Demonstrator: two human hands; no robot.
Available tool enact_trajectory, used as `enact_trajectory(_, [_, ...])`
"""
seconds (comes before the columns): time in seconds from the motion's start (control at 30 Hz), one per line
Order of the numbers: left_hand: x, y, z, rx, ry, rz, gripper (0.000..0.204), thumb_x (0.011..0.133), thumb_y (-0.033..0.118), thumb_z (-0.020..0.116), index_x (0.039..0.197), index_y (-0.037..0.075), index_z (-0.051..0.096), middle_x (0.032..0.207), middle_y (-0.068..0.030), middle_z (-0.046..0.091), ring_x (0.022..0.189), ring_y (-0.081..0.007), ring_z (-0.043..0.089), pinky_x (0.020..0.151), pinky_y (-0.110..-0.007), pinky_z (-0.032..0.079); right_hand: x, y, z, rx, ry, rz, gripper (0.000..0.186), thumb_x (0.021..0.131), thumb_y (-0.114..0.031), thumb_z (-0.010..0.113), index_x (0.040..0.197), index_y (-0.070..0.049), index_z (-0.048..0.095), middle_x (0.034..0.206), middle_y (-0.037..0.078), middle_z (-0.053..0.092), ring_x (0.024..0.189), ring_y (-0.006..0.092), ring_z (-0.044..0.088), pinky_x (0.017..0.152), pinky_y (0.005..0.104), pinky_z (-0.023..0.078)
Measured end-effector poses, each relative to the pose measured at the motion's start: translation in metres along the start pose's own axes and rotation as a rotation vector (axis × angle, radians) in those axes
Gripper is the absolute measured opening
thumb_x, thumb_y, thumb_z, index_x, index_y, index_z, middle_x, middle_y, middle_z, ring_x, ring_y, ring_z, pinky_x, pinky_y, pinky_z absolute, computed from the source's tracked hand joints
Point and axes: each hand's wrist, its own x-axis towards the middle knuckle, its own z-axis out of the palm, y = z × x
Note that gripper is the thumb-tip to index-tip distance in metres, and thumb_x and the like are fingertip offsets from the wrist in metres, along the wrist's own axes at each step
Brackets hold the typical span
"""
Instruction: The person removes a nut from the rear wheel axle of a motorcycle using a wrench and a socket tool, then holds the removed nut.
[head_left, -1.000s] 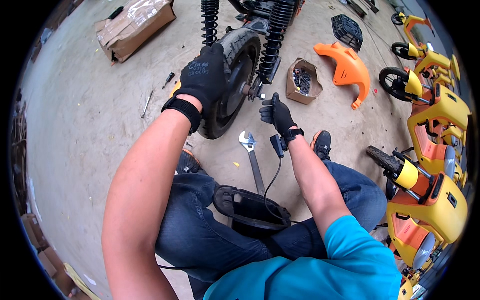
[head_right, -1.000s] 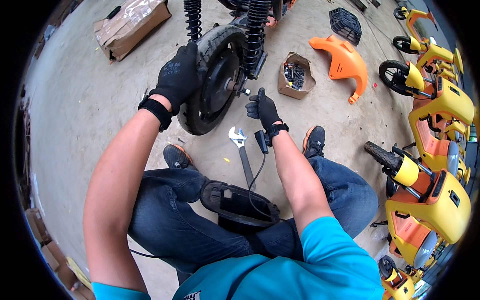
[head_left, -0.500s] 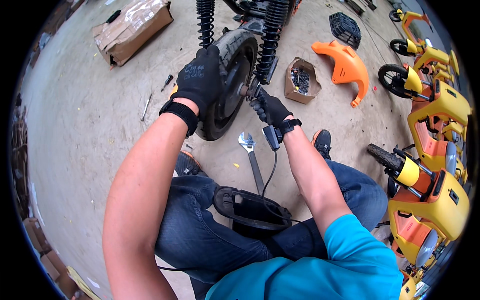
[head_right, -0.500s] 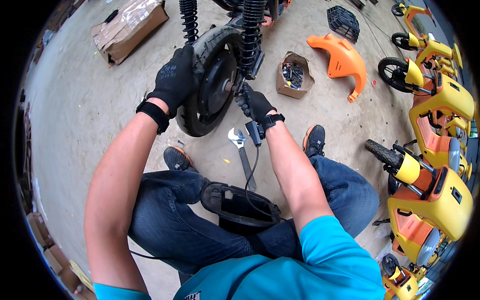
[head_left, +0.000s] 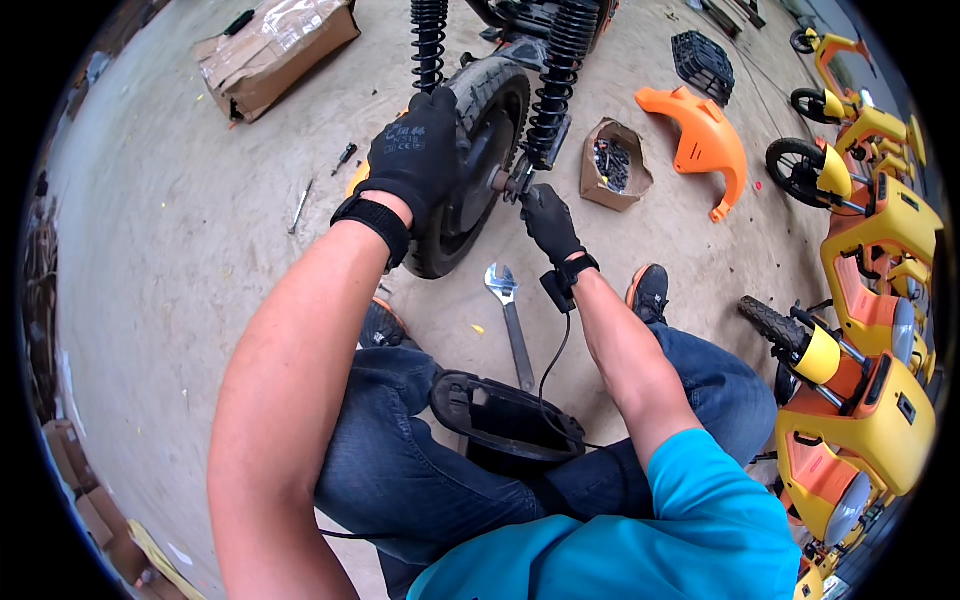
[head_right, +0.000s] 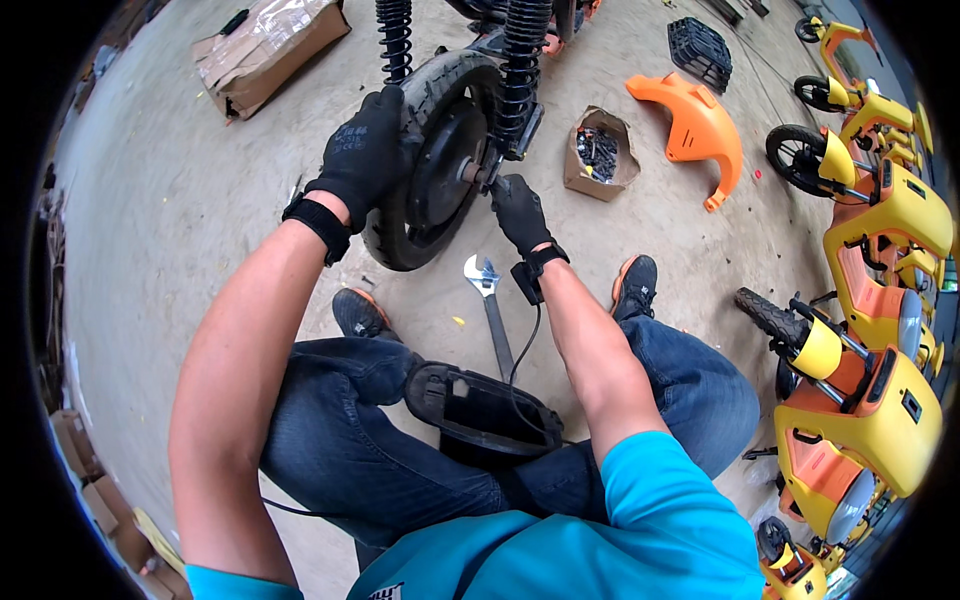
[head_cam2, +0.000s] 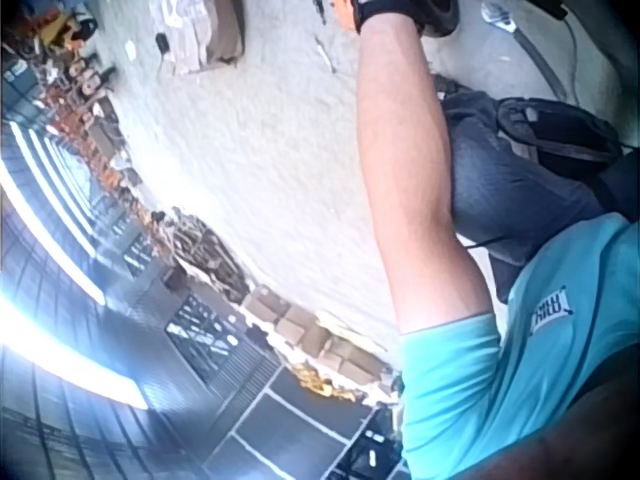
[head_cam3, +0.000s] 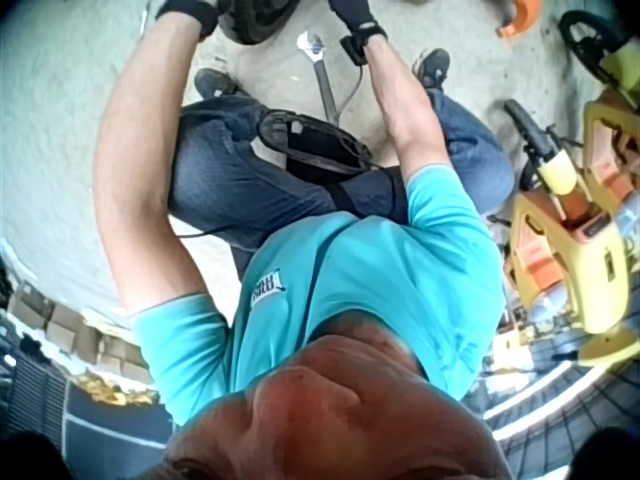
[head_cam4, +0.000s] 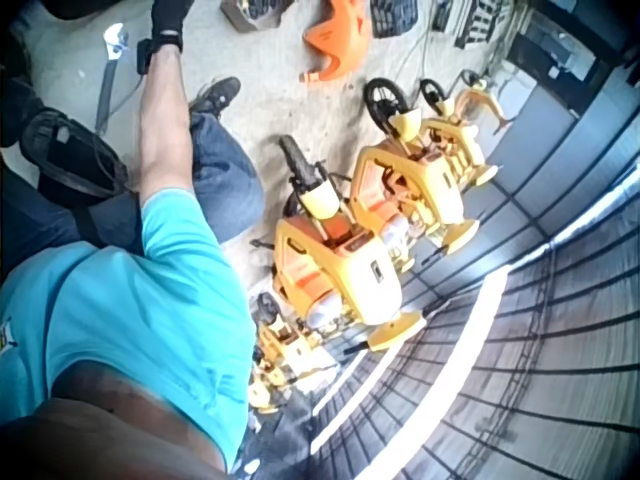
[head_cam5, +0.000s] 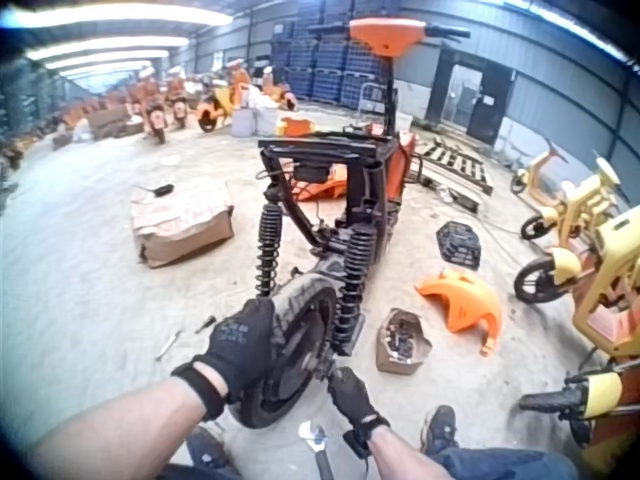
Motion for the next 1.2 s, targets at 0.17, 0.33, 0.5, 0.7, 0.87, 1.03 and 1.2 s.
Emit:
enact_trajectory(0.17, [-0.001, 0.005, -0.004, 0.016, -0.004, -0.021, 0.041, 0.085, 0.023, 0.063, 0.12, 0.006, 0.048, 0.112, -0.0224, 0.059, 0.099, -0.0416, 0.062, 0.082, -0.049, 0.051, -0.004, -0.017, -0.013, 0.35, -0.122, 0.209, 0.053, 0.097, -0.058, 0.042, 0.104, -0.007, 0.053, 0.074, 0.005, 0.061, 0.06, 0.0125, 0.056, 0.053, 0.027, 0.047])
enact_trajectory(0.33, [-0.002, 0.006, -0.008, 0.003, -0.018, -0.02, 0.041, 0.084, 0.022, 0.063, 0.119, 0.006, 0.049, 0.113, -0.0229, 0.058, 0.1, -0.0416, 0.062, 0.083, -0.049, 0.051, 0.006, -0.017, -0.023, 0.478, -0.289, 0.413, 0.064, 0.096, -0.065, 0.04, 0.098, -0.004, 0.06, 0.073, 0.004, 0.061, 0.055, 0.0094, 0.053, 0.05, 0.0237, 0.043])
enact_trajectory(0.5, [0.0, 0.005, -0.005, 0.005, -0.035, -0.036, 0.042, 0.084, 0.021, 0.063, 0.119, 0.005, 0.049, 0.113, -0.0233, 0.058, 0.1, -0.0418, 0.062, 0.083, -0.049, 0.05, 0.007, -0.025, -0.026, 0.665, -0.298, 0.449, 0.046, 0.1, -0.046, 0.048, 0.094, -0.003, 0.061, 0.07, 0.002, 0.06, 0.056, 0.0086, 0.052, 0.05, 0.0225, 0.042])
enact_trajectory(0.7, [0.001, 0.005, -0.005, -0.004, -0.029, -0.015, 0.042, 0.084, 0.02, 0.062, 0.12, 0.006, 0.048, 0.113, -0.0233, 0.058, 0.1, -0.0419, 0.062, 0.083, -0.049, 0.05, 0.01, -0.002, -0.018, 0.495, -0.165, 0.112, 0.024, 0.098, -0.027, 0.056, 0.098, -0.003, 0.06, 0.078, 0.005, 0.062, 0.062, 0.0103, 0.056, 0.055, 0.0239, 0.047])
enact_trajectory(0.87, [0.0, 0.007, -0.005, 0.002, -0.049, -0.035, 0.042, 0.083, 0.021, 0.063, 0.119, 0.005, 0.048, 0.113, -0.0238, 0.058, 0.1, -0.0416, 0.062, 0.083, -0.048, 0.05, 0.004, 0.002, -0.012, 0.286, -0.029, -0.21, 0.027, 0.095, -0.03, 0.063, 0.102, -0.004, 0.059, 0.086, 0.008, 0.064, 0.065, 0.012, 0.059, 0.058, 0.0259, 0.05])
enact_trajectory(1.03, [-0.002, 0.008, -0.01, 0.011, -0.049, -0.04, 0.042, 0.083, 0.021, 0.063, 0.119, 0.005, 0.048, 0.114, -0.0236, 0.057, 0.101, -0.0416, 0.061, 0.083, -0.048, 0.05, -0.003, -0.024, -0.023, 0.612, -0.171, 0.382, 0.045, 0.093, -0.049, 0.06, 0.101, -0.005, 0.058, 0.08, 0.008, 0.065, 0.061, 0.0128, 0.06, 0.055, 0.0262, 0.051])
enact_trajectory(1.2, [0.001, 0.008, -0.007, 0.004, -0.034, -0.015, 0.042, 0.082, 0.019, 0.063, 0.119, 0.005, 0.048, 0.114, -0.0236, 0.057, 0.1, -0.0414, 0.062, 0.083, -0.048, 0.051, 0.008, -0.016, -0.027, 0.621, -0.231, 0.427, 0.042, 0.097, -0.046, 0.056, 0.096, -0.005, 0.06, 0.075, 0.006, 0.064, 0.06, 0.011, 0.059, 0.053, 0.0243, 0.049])
